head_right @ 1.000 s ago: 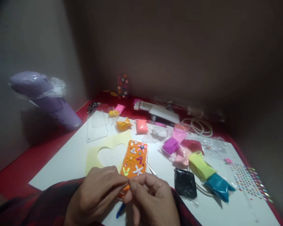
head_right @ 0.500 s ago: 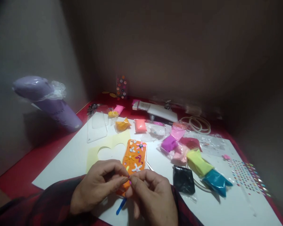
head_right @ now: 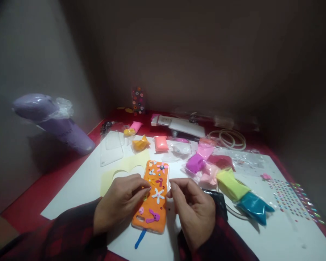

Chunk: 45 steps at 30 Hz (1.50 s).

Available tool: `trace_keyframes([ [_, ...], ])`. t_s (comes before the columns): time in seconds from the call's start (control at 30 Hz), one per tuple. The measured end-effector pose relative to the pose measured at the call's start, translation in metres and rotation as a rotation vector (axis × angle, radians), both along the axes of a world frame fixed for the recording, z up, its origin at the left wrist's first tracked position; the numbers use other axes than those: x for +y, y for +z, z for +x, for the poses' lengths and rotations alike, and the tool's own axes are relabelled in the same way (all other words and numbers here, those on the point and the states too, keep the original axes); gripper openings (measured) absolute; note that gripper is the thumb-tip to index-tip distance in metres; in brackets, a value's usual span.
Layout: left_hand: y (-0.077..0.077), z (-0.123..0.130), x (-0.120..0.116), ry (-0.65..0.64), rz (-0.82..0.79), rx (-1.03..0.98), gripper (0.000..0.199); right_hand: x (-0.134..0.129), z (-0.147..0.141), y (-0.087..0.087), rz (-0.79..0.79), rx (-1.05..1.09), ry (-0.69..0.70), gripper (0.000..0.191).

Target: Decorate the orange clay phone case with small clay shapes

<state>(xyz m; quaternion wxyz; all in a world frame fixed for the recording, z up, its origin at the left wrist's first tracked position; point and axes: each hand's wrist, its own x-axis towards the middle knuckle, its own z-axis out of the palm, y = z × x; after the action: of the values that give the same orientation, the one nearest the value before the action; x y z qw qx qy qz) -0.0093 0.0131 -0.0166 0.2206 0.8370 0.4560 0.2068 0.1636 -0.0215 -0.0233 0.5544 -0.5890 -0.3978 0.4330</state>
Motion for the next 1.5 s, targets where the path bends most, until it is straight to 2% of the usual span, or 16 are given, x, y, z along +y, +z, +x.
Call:
trace_keyframes([
  [0.17, 0.005, 0.007, 0.0, -0.003, -0.03, 0.125, 0.016, 0.007, 0.004, -0.012, 0.017, -0.026, -0.008, 0.019],
  [0.4, 0.01, 0.012, 0.002, -0.013, -0.051, 0.201, 0.018, 0.006, 0.002, -0.009, 0.066, -0.061, -0.011, 0.012],
  [0.6, 0.011, 0.013, 0.004, -0.016, -0.074, 0.267, 0.019, 0.007, 0.004, -0.012, 0.068, -0.064, -0.004, 0.015],
  [0.8, 0.014, 0.015, 0.005, 0.046, -0.123, 0.24, 0.016, 0.008, 0.006, -0.015, 0.121, -0.082, 0.022, 0.017],
  [1.03, 0.012, 0.016, 0.007, 0.095, -0.167, 0.197, 0.014, 0.006, 0.003, -0.011, 0.109, -0.059, 0.013, 0.018],
  [1.23, 0.01, 0.016, 0.008, 0.062, -0.178, 0.16, 0.014, 0.006, 0.005, -0.013, 0.109, -0.094, 0.045, 0.018],
  [1.5, 0.013, 0.016, 0.008, 0.045, -0.141, 0.223, 0.016, 0.006, 0.004, -0.012, 0.096, -0.057, 0.041, 0.019],
])
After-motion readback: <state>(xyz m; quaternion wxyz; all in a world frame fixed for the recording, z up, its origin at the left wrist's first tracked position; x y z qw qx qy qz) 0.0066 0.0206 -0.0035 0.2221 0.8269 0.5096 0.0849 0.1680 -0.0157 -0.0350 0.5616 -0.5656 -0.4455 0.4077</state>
